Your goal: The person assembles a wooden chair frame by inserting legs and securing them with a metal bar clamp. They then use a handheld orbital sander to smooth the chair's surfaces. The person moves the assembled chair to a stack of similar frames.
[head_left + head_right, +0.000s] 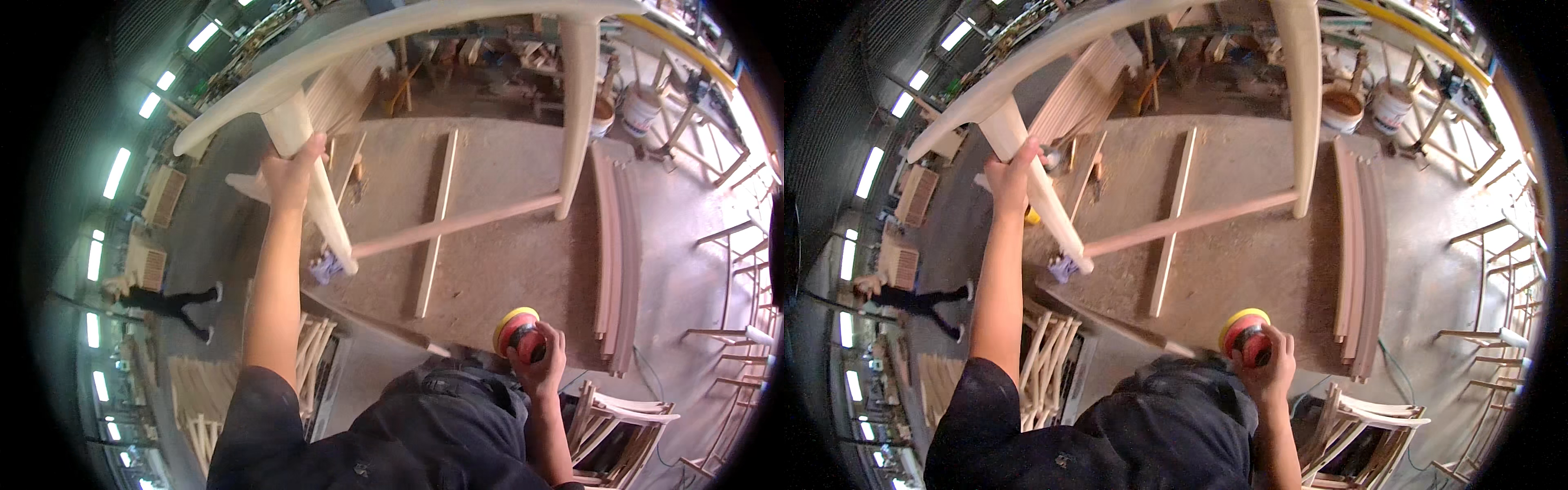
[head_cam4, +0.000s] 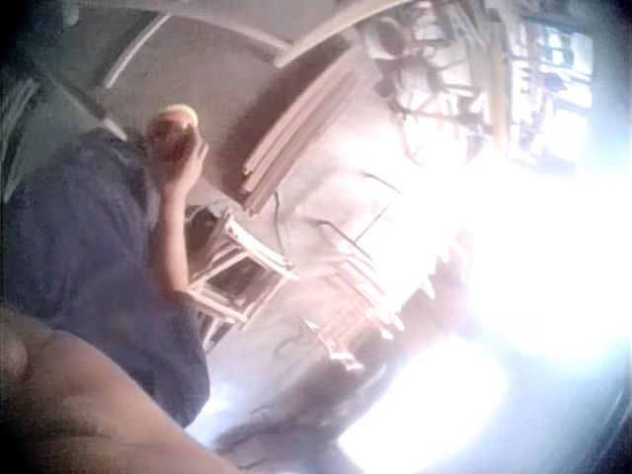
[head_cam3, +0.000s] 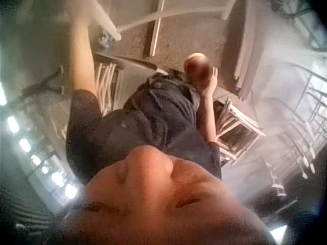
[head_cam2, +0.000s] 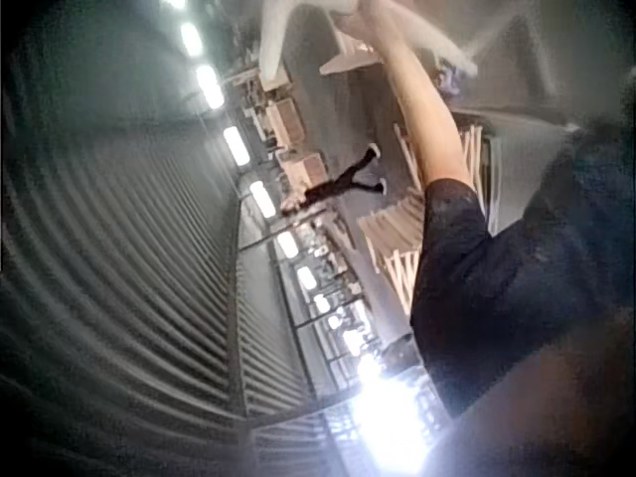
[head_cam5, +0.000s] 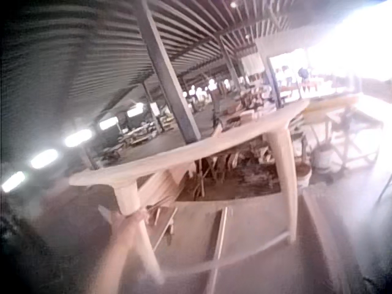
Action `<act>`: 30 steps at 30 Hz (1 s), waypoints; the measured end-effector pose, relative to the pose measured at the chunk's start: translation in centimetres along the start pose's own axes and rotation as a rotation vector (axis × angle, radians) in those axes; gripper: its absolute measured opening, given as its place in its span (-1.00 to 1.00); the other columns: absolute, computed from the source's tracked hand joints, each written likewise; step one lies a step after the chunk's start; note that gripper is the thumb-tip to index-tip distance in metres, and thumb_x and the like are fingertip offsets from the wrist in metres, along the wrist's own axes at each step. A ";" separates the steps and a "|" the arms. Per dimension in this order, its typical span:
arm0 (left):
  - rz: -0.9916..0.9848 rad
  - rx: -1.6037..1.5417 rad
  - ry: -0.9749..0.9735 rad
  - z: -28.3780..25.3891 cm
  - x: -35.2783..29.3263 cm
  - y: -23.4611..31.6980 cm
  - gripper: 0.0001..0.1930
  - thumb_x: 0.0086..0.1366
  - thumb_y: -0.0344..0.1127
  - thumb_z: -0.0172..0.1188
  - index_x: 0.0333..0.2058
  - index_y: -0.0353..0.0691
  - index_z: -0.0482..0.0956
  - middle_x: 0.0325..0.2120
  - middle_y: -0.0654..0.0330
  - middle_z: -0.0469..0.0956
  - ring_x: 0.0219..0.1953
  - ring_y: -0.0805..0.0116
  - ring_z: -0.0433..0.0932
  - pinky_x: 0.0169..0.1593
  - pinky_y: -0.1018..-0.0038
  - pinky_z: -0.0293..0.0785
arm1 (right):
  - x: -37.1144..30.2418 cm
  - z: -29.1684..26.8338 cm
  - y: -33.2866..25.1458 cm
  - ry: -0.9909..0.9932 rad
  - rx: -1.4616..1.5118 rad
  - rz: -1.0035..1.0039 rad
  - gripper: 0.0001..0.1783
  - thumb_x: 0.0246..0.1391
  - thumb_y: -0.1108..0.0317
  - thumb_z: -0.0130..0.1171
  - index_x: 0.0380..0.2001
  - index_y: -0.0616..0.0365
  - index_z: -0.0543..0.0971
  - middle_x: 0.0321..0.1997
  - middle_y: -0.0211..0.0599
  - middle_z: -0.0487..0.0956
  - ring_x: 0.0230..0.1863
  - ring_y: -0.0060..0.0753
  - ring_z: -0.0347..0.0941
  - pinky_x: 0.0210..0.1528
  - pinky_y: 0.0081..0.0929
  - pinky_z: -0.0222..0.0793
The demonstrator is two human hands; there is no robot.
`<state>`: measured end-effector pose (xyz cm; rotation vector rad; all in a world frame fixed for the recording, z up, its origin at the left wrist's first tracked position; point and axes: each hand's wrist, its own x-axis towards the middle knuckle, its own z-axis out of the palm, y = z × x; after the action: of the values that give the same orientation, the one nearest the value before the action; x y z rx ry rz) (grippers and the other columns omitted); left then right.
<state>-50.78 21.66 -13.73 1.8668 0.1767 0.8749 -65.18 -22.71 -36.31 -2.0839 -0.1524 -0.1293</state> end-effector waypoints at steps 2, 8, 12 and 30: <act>-0.024 0.003 0.030 -1.0 -1.2 -0.7 -0.65 0.11 -0.22 0.46 -0.26 -0.33 0.56 -0.47 0.18 0.61 -0.47 0.42 0.60 -0.34 0.47 0.52 | 0.5 1.1 -0.9 -0.047 0.060 -0.029 -0.31 -0.28 0.33 0.54 0.01 0.04 0.48 -0.09 -0.06 0.55 -0.07 0.10 0.52 -0.01 -0.12 0.50; -0.010 0.049 -0.040 -4.6 -4.5 -4.4 -0.71 0.18 -0.20 0.38 -0.33 -0.30 0.53 -0.48 0.14 0.62 -0.43 0.36 0.62 -0.28 0.42 0.54 | 1.9 4.9 -2.1 -0.112 0.225 -0.100 -0.34 -0.25 0.31 0.52 0.00 0.09 0.49 -0.10 -0.07 0.55 -0.10 0.10 0.53 -0.02 -0.14 0.48; -0.014 0.093 -0.078 -4.0 -5.0 -3.5 -0.64 0.22 -0.15 0.38 -0.24 -0.35 0.53 -0.44 0.11 0.65 -0.35 0.35 0.63 -0.18 0.42 0.54 | 3.5 7.3 -2.5 -0.144 0.344 -0.104 -0.31 -0.25 0.36 0.51 0.03 0.21 0.48 -0.10 -0.10 0.55 -0.07 -0.11 0.53 0.04 -0.26 0.44; 0.028 0.825 -0.482 -9.5 2.7 11.7 -0.44 0.57 0.07 -0.30 0.18 -0.29 0.37 0.03 0.09 0.46 0.11 0.33 0.39 0.18 0.38 0.27 | 21.4 18.2 -19.6 -0.384 1.272 -0.231 -0.20 -0.11 0.04 0.50 0.14 0.23 0.44 -0.07 -0.22 0.55 -0.03 -0.39 0.49 0.06 -0.38 0.44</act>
<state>-57.91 24.50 -0.54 2.7939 0.2311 0.3451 -46.73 3.92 -25.22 -0.7943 -0.5457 0.1982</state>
